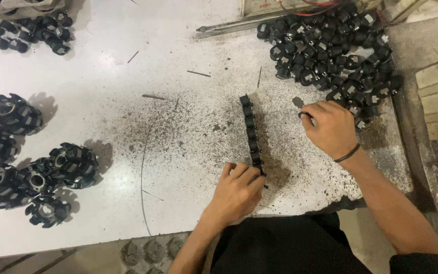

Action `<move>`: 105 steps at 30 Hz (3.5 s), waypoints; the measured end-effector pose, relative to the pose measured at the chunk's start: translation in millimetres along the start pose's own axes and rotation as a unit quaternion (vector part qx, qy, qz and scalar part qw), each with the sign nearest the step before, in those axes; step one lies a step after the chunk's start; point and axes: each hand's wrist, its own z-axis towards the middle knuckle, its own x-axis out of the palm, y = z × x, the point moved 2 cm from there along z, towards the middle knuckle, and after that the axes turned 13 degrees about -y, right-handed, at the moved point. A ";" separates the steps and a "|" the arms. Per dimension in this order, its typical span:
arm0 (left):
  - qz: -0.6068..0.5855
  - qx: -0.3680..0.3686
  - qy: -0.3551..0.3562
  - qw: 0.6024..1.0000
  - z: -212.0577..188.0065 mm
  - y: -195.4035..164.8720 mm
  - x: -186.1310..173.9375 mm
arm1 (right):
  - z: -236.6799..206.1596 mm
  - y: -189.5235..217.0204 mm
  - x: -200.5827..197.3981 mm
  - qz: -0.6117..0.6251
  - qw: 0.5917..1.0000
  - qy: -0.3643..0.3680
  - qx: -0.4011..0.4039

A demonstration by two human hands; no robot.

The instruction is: The person picks small black cylindrical components from piles and trays on the workbench and arranges them into a neat grid of rows. They then take a soldering iron and solder the leads of each component in the grid one by one, working across the rows.

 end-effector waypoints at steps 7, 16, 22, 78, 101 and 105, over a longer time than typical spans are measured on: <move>-0.057 -0.103 -0.157 0.981 87.9 115.8 16.8 | 50.8 25.7 67.4 0.287 0.945 -0.046 0.149; -0.045 -0.170 -0.149 0.973 113.6 163.6 47.1 | 67.2 35.2 94.7 0.205 0.977 -0.048 0.011; -0.033 -0.161 -0.150 0.975 110.7 163.6 46.2 | 71.5 11.8 59.3 -0.147 0.978 -0.084 -0.121; -0.082 -0.050 0.067 0.993 175.6 162.9 43.1 | 58.3 28.9 28.9 -0.177 0.960 -0.023 -0.215; 0.034 -0.075 0.184 0.979 172.6 129.4 45.0 | 37.1 1.7 36.9 0.025 0.996 0.068 0.050; 0.035 -0.081 0.190 0.978 173.2 127.1 44.5 | 30.1 10.2 39.0 -0.002 0.992 -0.039 -0.119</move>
